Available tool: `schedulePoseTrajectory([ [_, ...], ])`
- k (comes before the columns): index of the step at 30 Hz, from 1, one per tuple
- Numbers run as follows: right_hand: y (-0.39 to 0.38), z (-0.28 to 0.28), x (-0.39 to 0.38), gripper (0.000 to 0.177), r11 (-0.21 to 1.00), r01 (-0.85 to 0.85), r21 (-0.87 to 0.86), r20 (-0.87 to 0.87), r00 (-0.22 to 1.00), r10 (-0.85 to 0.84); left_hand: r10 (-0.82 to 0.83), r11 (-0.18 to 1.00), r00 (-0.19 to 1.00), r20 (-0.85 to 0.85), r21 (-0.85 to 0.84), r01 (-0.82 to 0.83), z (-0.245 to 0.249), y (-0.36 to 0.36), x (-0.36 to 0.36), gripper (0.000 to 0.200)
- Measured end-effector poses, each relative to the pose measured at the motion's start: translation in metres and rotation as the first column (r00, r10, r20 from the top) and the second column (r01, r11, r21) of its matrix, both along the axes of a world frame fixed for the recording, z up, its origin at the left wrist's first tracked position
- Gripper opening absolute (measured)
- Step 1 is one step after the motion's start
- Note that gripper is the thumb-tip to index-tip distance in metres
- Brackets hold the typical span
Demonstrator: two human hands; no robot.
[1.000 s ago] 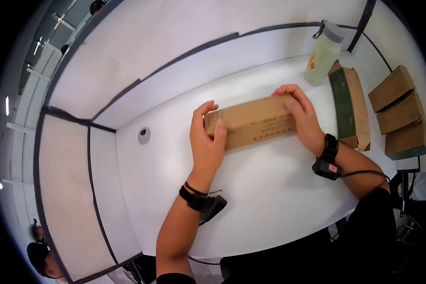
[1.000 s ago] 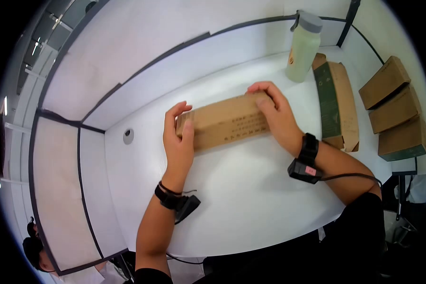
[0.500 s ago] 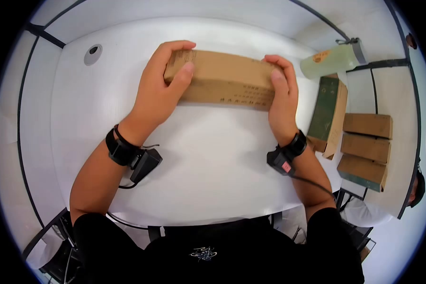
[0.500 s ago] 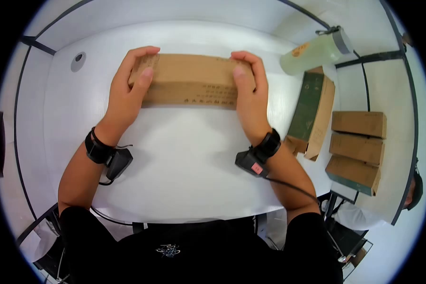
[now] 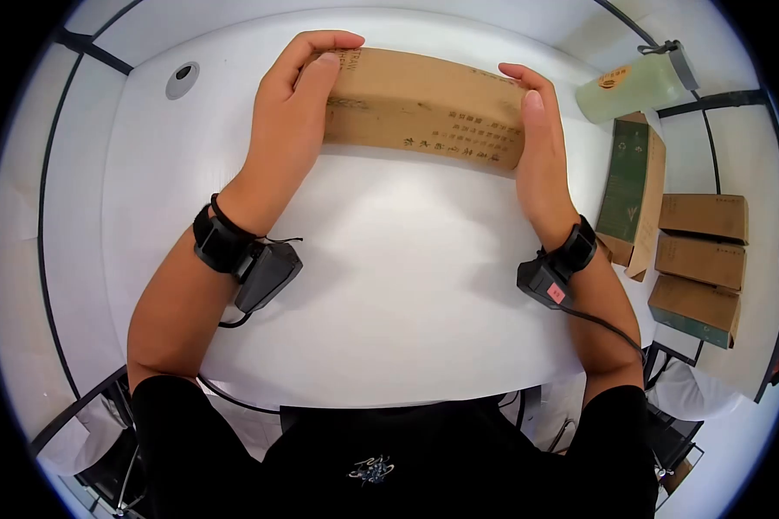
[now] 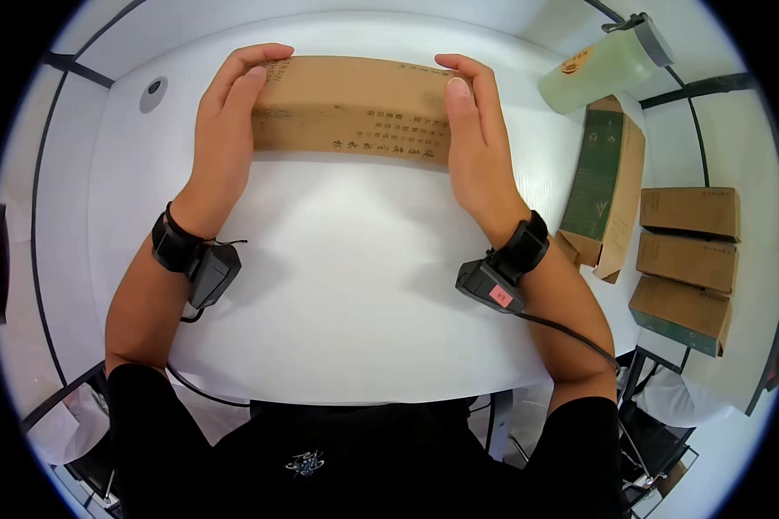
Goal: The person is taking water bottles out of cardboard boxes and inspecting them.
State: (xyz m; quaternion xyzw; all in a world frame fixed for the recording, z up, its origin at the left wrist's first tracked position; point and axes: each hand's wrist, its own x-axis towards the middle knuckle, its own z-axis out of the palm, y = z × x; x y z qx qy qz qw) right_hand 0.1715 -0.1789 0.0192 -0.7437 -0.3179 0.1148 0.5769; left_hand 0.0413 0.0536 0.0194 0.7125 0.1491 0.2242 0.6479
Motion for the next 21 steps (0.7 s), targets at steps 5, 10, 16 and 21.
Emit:
schedulePoseTrajectory([
  [5, 0.0, -0.006, 0.004, 0.042, 1.0, 0.007, 0.011, 0.146, 0.989, -0.008, 0.029, 0.995, 0.995, 0.096, 0.094, -0.038, -0.007, 0.003, 0.003, 0.029],
  [10, -0.005, -0.005, 0.006, 0.043, 1.0, -0.011, 0.008, 0.073, 0.997, 0.01, 0.003, 0.999, 0.998, 0.067, 0.032, -0.005, -0.004, 0.001, 0.003, 0.027],
  [16, -0.004, -0.001, 0.002, 0.043, 1.0, -0.002, 0.011, 0.01, 1.0, 0.002, -0.016, 0.998, 0.999, 0.048, -0.056, 0.018, -0.004, 0.003, 0.002, 0.027],
  [21, -0.002, -0.01, 0.01, 0.044, 0.992, 0.014, 0.128, -0.057, 0.998, -0.006, 0.12, 0.991, 0.978, 0.169, -0.083, -0.107, -0.01, 0.001, 0.002, 0.017],
])
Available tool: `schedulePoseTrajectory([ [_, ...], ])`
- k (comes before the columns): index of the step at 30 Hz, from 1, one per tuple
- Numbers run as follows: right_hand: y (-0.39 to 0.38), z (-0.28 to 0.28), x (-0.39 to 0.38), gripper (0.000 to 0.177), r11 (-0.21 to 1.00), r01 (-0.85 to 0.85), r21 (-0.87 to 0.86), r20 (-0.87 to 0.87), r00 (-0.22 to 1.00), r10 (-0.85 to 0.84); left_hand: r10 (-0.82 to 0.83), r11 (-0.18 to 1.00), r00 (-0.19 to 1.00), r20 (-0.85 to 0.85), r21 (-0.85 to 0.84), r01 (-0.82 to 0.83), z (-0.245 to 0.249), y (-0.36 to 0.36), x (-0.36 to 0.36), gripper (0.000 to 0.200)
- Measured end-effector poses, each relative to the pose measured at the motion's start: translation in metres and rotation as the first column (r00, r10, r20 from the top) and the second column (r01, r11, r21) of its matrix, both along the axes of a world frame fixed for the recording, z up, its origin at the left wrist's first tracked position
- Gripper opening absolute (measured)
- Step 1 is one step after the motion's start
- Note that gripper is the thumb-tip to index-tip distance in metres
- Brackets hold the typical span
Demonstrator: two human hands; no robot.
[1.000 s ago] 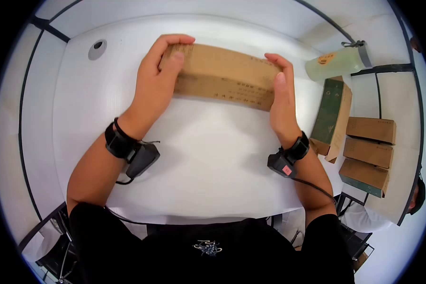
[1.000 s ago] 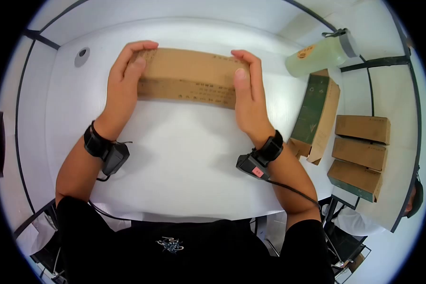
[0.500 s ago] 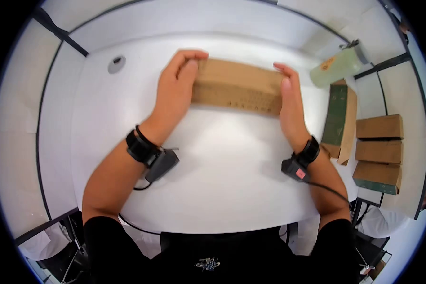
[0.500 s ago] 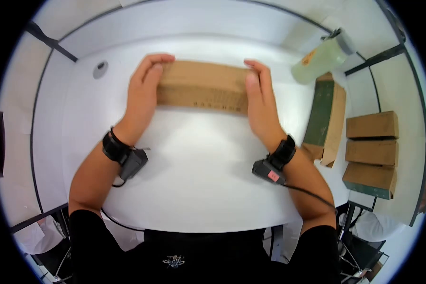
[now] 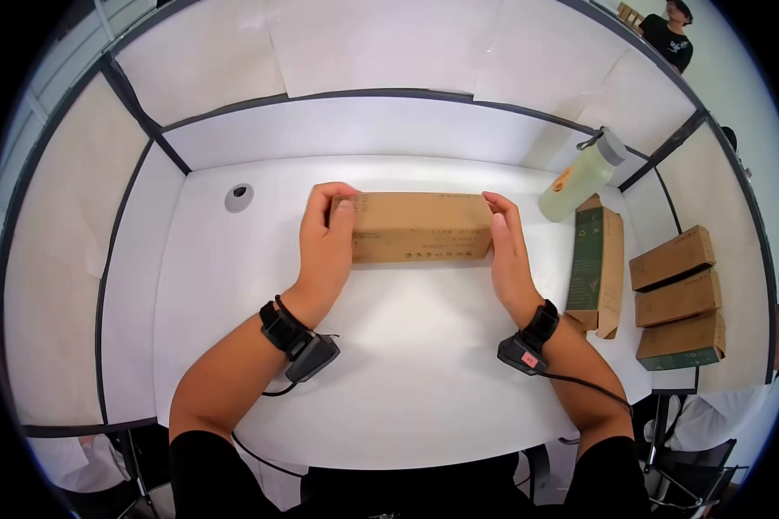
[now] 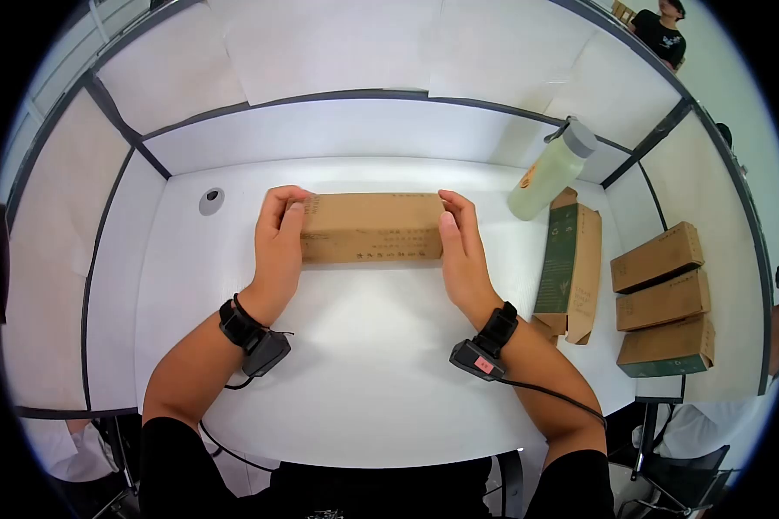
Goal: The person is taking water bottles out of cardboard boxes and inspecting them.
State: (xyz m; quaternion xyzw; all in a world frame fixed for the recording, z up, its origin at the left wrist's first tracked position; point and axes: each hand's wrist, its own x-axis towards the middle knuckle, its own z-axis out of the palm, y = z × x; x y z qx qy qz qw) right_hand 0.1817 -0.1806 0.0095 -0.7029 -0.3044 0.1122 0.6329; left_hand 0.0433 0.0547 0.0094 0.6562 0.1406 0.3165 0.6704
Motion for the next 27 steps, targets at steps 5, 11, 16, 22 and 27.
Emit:
schedulePoseTrajectory([
  [5, -0.005, 0.019, -0.011, 0.06, 0.979, -0.157, 0.131, -0.342, 0.919, 0.193, 0.048, 0.999, 0.986, 0.16, -0.027, -0.044, -0.002, -0.008, -0.005, 0.014],
  [11, -0.009, 0.008, -0.008, 0.052, 0.954, -0.109, 0.279, -0.358, 0.91, 0.209, 0.064, 0.784, 0.977, 0.203, 0.596, -0.175, 0.015, -0.003, -0.004, 0.018],
  [16, -0.008, 0.012, -0.012, 0.045, 0.961, -0.139, 0.239, -0.354, 0.909, 0.22, 0.089, 0.139, 0.98, 0.178, 0.972, -0.189, 0.028, -0.014, -0.012, 0.058],
  [22, -0.013, 0.01, -0.016, 0.054, 0.932, -0.282, 0.226, -0.235, 0.913, 0.334, 0.019, 0.244, 1.0, -0.016, 0.97, 0.011, 0.029, -0.028, -0.01, 0.085],
  [27, -0.011, 0.004, -0.017, 0.06, 0.913, -0.288, 0.29, -0.153, 0.927, 0.341, 0.014, 0.262, 0.996, 0.086, 0.961, -0.087, 0.028, -0.021, -0.007, 0.089],
])
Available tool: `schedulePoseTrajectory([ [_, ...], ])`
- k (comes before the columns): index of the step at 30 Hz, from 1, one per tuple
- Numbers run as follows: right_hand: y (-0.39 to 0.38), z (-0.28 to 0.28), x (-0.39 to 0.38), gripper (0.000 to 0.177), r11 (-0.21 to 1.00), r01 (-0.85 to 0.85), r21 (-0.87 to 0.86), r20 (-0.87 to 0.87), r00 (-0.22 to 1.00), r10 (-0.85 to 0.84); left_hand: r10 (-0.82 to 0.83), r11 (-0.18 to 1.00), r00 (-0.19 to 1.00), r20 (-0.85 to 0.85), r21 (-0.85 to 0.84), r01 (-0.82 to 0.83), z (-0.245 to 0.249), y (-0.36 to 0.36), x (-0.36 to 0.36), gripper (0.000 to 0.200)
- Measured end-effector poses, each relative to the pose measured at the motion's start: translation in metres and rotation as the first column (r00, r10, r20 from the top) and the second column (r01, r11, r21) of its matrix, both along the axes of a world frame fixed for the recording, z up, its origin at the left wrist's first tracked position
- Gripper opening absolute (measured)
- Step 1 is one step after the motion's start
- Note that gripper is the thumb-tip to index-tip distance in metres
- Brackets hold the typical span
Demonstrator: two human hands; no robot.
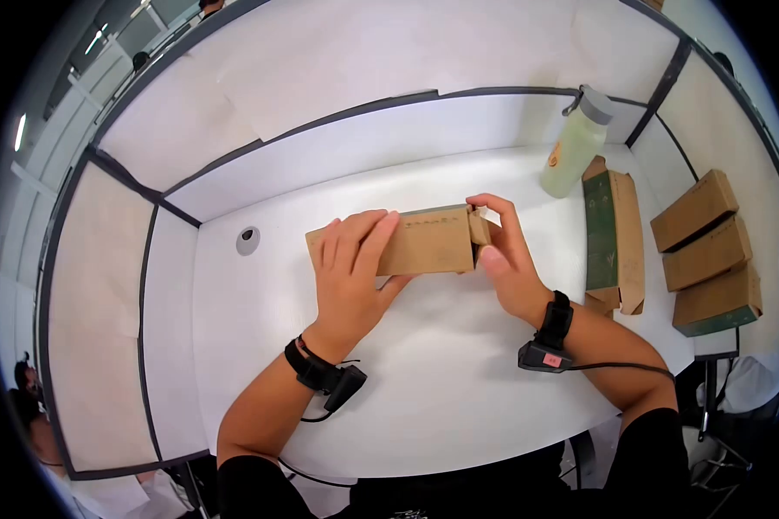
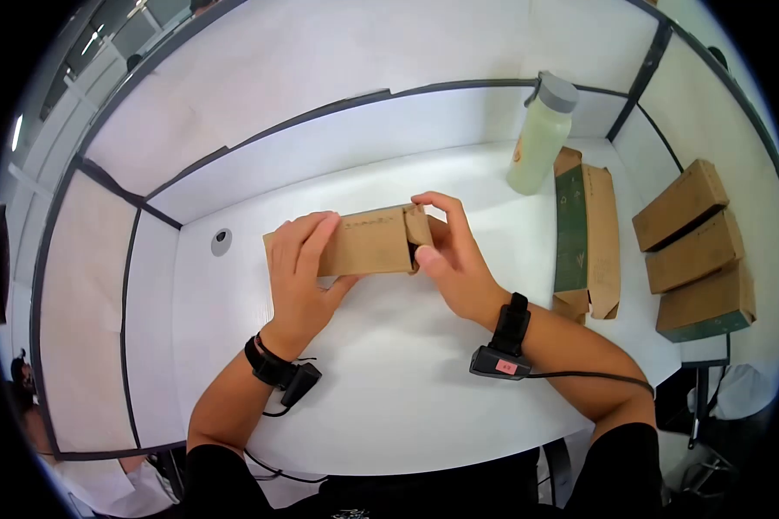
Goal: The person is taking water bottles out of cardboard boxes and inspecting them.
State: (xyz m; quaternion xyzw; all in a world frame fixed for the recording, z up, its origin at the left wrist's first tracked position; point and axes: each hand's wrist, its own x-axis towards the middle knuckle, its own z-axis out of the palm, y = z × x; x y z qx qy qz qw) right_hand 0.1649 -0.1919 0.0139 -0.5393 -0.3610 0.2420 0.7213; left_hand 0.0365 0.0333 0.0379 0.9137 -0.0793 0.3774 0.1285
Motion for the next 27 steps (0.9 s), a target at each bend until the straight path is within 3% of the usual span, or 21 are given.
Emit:
schedulePoseTrajectory([
  [2, -0.002, 0.002, 0.0, 0.059, 0.995, 0.057, 0.084, 0.1, 0.993, -0.065, -0.013, 1.0, 1.0, 0.006, -0.022, 0.013, -0.001, 0.001, 0.0, 0.091],
  [4, 0.0, 0.004, -0.004, 0.058, 0.984, 0.119, 0.13, 0.086, 0.988, -0.131, -0.024, 0.998, 1.0, 0.011, -0.051, 0.025, -0.004, 0.001, -0.001, 0.093],
  [7, -0.003, 0.0, 0.003, 0.047, 0.982, 0.139, 0.127, -0.134, 0.983, -0.122, -0.016, 0.99, 0.999, 0.044, -0.141, 0.022, -0.011, 0.004, 0.0, 0.096],
  [8, -0.003, 0.003, 0.004, 0.047, 0.98, 0.151, 0.131, -0.134, 0.982, -0.133, -0.029, 0.99, 0.999, 0.044, -0.137, 0.034, -0.012, 0.003, 0.0, 0.096],
  [11, 0.005, 0.009, 0.01, 0.049, 0.907, 0.412, 0.086, -0.049, 0.911, -0.409, 0.001, 0.984, 0.999, 0.041, -0.179, 0.007, -0.011, 0.003, -0.001, 0.095],
  [12, 0.006, 0.007, 0.014, 0.049, 0.906, 0.413, 0.091, -0.048, 0.911, -0.41, -0.001, 0.985, 0.999, 0.044, -0.174, 0.008, -0.01, 0.003, 0.0, 0.095],
  [14, 0.006, 0.001, 0.018, 0.041, 0.79, 0.613, 0.017, 0.263, 0.759, -0.595, -0.02, 0.989, 0.999, 0.038, -0.146, 0.026, -0.011, 0.003, -0.001, 0.096],
  [15, 0.003, -0.001, 0.02, 0.041, 0.789, 0.615, 0.008, 0.259, 0.761, -0.595, -0.022, 0.988, 0.999, 0.029, -0.15, 0.026, -0.013, 0.002, -0.001, 0.096],
  [17, -0.003, -0.003, 0.024, 0.028, 0.78, 0.619, -0.085, 0.517, 0.697, -0.497, -0.041, 0.987, 0.996, 0.083, -0.154, 0.054, -0.013, 0.001, 0.002, 0.095],
  [18, -0.003, -0.007, 0.024, 0.028, 0.779, 0.622, -0.085, 0.518, 0.695, -0.499, -0.044, 0.986, 0.995, 0.084, -0.154, 0.057, -0.013, 0.001, 0.003, 0.095],
  [20, 0.004, -0.017, 0.024, 0.017, 0.899, 0.425, -0.109, 0.194, 0.896, -0.4, -0.045, 0.987, 0.997, 0.068, -0.152, 0.055, -0.012, 0.001, 0.002, 0.095],
  [22, 0.009, -0.021, 0.02, 0.019, 0.903, 0.423, -0.082, 0.122, 0.903, -0.412, -0.038, 0.988, 0.998, 0.052, -0.148, 0.045, -0.01, 0.001, 0.001, 0.096],
  [24, 0.015, -0.023, 0.024, 0.018, 0.9, 0.437, 0.014, -0.083, 0.897, -0.434, -0.031, 0.989, 0.999, 0.035, -0.144, 0.036, -0.011, 0.002, 0.001, 0.098],
  [27, 0.006, -0.013, 0.027, 0.017, 0.92, 0.392, -0.016, -0.118, 0.913, -0.391, -0.033, 0.983, 0.999, 0.02, -0.182, 0.036, -0.013, 0.001, -0.002, 0.098],
])
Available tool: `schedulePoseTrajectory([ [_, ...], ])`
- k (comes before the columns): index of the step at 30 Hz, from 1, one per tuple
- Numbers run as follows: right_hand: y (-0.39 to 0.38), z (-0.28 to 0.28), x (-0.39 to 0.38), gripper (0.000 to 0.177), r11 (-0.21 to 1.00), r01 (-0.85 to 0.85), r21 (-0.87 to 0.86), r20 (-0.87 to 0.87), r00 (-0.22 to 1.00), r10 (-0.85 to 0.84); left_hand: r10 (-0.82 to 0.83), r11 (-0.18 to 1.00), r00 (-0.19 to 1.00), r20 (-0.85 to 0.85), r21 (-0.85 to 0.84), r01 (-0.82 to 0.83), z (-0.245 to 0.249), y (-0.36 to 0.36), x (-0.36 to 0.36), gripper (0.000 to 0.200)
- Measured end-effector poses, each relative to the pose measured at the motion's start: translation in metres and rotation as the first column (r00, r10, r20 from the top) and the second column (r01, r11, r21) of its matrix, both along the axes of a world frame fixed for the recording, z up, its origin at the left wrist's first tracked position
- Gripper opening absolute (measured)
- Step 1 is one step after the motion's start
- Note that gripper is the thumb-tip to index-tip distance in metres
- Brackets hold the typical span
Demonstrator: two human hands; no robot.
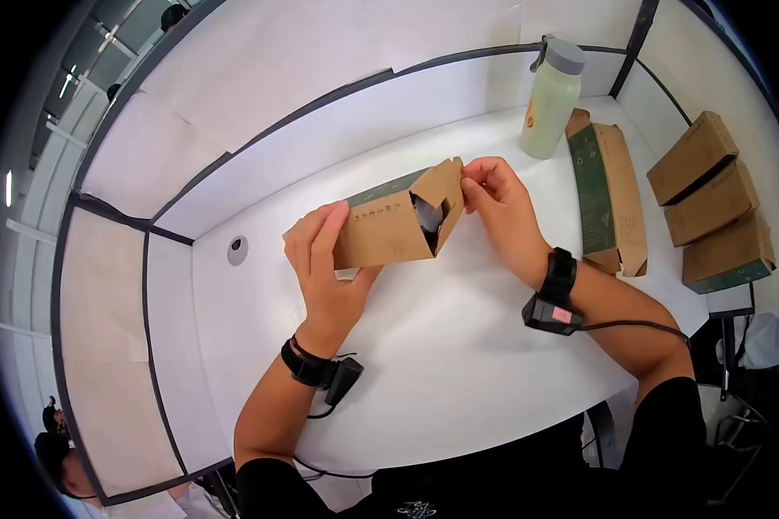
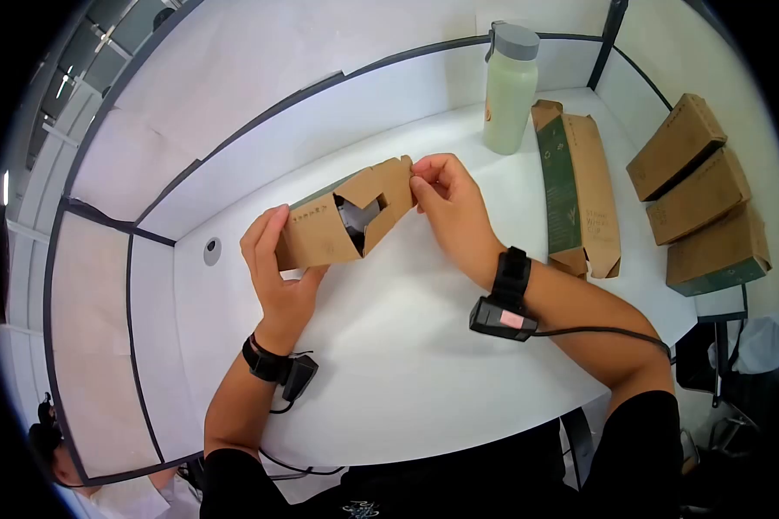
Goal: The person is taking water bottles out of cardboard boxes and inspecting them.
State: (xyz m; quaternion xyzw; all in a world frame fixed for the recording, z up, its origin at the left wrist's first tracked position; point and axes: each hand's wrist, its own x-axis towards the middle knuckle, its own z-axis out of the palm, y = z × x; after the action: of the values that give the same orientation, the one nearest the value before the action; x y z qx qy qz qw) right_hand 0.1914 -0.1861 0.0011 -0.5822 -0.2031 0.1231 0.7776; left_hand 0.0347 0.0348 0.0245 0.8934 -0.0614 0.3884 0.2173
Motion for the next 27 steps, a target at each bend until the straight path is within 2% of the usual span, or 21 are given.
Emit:
schedulePoseTrajectory([
  [3, 0.0, 0.001, 0.006, 0.016, 0.998, -0.043, 0.038, -0.046, 0.998, 0.045, 0.022, 1.0, 0.998, 0.051, -0.017, -0.021, 0.0, 0.001, 0.004, 0.095],
  [5, 0.0, 0.002, 0.004, 0.017, 0.993, 0.009, 0.115, -0.032, 0.999, -0.006, 0.011, 0.998, 0.999, 0.052, -0.059, -0.008, -0.001, 0.001, 0.003, 0.095],
  [9, -0.002, 0.001, 0.002, 0.02, 0.993, 0.063, 0.104, 0.05, 0.996, -0.068, 0.02, 0.999, 0.998, 0.062, -0.032, -0.018, 0.001, -0.002, 0.006, 0.094],
  [11, 0.0, -0.002, -0.004, 0.024, 0.987, 0.159, -0.037, -0.005, 0.987, -0.16, 0.008, 1.0, 0.999, 0.04, 0.023, -0.009, 0.001, -0.003, 0.006, 0.088],
  [12, -0.001, 0.0, -0.004, 0.024, 0.928, 0.329, -0.177, 0.244, 0.928, -0.283, -0.001, 1.0, 0.999, 0.036, 0.022, 0.001, 0.003, -0.005, 0.006, 0.088],
  [13, -0.002, 0.003, -0.004, 0.024, 0.924, 0.337, -0.179, 0.238, 0.926, -0.291, 0.028, 0.997, 1.0, -0.008, 0.073, -0.027, 0.006, -0.008, 0.005, 0.085],
  [14, -0.005, 0.007, -0.004, 0.023, 0.928, 0.341, -0.151, 0.353, 0.895, -0.271, 0.06, 0.991, 0.997, -0.051, 0.126, -0.054, 0.007, -0.009, 0.004, 0.082],
  [15, -0.006, 0.013, -0.005, 0.023, 0.932, 0.34, -0.124, 0.462, 0.851, -0.249, 0.053, 0.991, 0.997, -0.057, 0.128, -0.046, 0.006, -0.008, 0.004, 0.082],
  [17, -0.008, 0.012, -0.008, 0.021, 0.945, 0.31, -0.104, 0.469, 0.853, -0.228, 0.089, 0.99, 0.995, -0.054, 0.114, -0.083, 0.005, -0.008, 0.005, 0.078],
  [19, -0.005, 0.015, -0.015, 0.022, 0.966, 0.254, -0.048, 0.587, 0.79, -0.178, 0.086, 0.99, 0.995, -0.051, 0.117, -0.079, 0.004, -0.007, 0.007, 0.078],
  [20, -0.005, 0.019, -0.022, 0.022, 0.991, 0.133, -0.013, 0.52, 0.847, -0.107, 0.089, 0.99, 0.995, -0.047, 0.115, -0.083, 0.003, -0.008, 0.006, 0.079],
  [21, -0.004, 0.017, -0.027, 0.022, 0.991, 0.135, -0.013, 0.52, 0.847, -0.108, 0.087, 0.99, 0.995, -0.047, 0.115, -0.082, 0.004, -0.008, 0.005, 0.079],
  [23, -0.002, 0.014, -0.031, 0.026, 1.0, -0.01, -0.024, 0.448, 0.894, 0.02, 0.084, 0.986, 0.992, -0.091, 0.149, -0.07, 0.006, -0.008, 0.004, 0.084],
  [24, -0.003, 0.013, -0.031, 0.027, 0.996, 0.027, -0.08, 0.51, 0.86, 0.017, 0.086, 0.986, 0.992, -0.087, 0.149, -0.073, 0.006, -0.008, 0.003, 0.084],
  [27, -0.007, 0.018, -0.033, 0.025, 0.99, 0.055, -0.133, 0.54, 0.841, 0.026, 0.091, 0.99, 0.994, -0.06, 0.114, -0.084, 0.003, -0.007, 0.004, 0.084],
])
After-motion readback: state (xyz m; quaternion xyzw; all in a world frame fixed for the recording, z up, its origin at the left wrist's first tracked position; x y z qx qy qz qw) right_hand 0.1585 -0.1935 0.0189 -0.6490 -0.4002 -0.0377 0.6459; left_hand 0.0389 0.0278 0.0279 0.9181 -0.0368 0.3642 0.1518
